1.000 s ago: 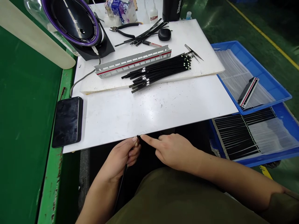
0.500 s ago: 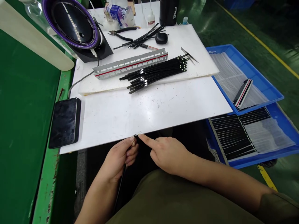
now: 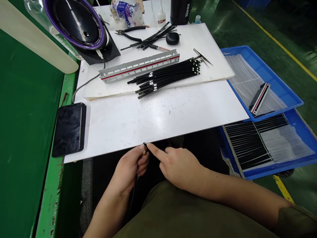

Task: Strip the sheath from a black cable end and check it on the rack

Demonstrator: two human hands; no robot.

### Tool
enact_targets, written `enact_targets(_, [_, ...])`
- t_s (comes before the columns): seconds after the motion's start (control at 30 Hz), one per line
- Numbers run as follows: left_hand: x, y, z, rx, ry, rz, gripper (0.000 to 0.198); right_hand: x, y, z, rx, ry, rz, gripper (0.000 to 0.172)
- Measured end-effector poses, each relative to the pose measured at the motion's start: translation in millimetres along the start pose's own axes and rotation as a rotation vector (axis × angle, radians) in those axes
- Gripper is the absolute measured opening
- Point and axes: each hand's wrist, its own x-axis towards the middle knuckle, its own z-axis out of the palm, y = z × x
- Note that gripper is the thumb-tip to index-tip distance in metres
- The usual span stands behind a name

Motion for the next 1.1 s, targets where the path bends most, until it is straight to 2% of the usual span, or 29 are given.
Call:
enact_targets(0.23, [0,2,0.3,-0.014,-0.012,-0.008,0.04,-2,-3,2,-0.066,0.029,0.002,0.064])
enact_targets(0.43, [1,2,-2.0,-0.009,-0.008,-0.02,0.037,1,5,5,0.189,-0.013,-0.008,0.064])
enact_targets(0.5, [1,2,-1.7,-0.002,-0.003,-0.014,0.037,1,6,5,0.206,-0.007,-0.021,0.065])
enact_targets(0.77, [1,3,-1.5,0.002,-0.017,-0.017,0.036,0,-1,-2,0.008,-0.032,-0.016,0.062])
enact_targets(0.9, [1,5,-5.7,-0.022,-0.062,-0.054,0.034,1,1,-5,-0.065,-0.035,-0.02,0.062])
enact_targets(1.1, [-8,8,-12.6,-0.06,-0.124,-0.113,0.029,-2,19,-7,0.168,-0.059,-0.021,0.065])
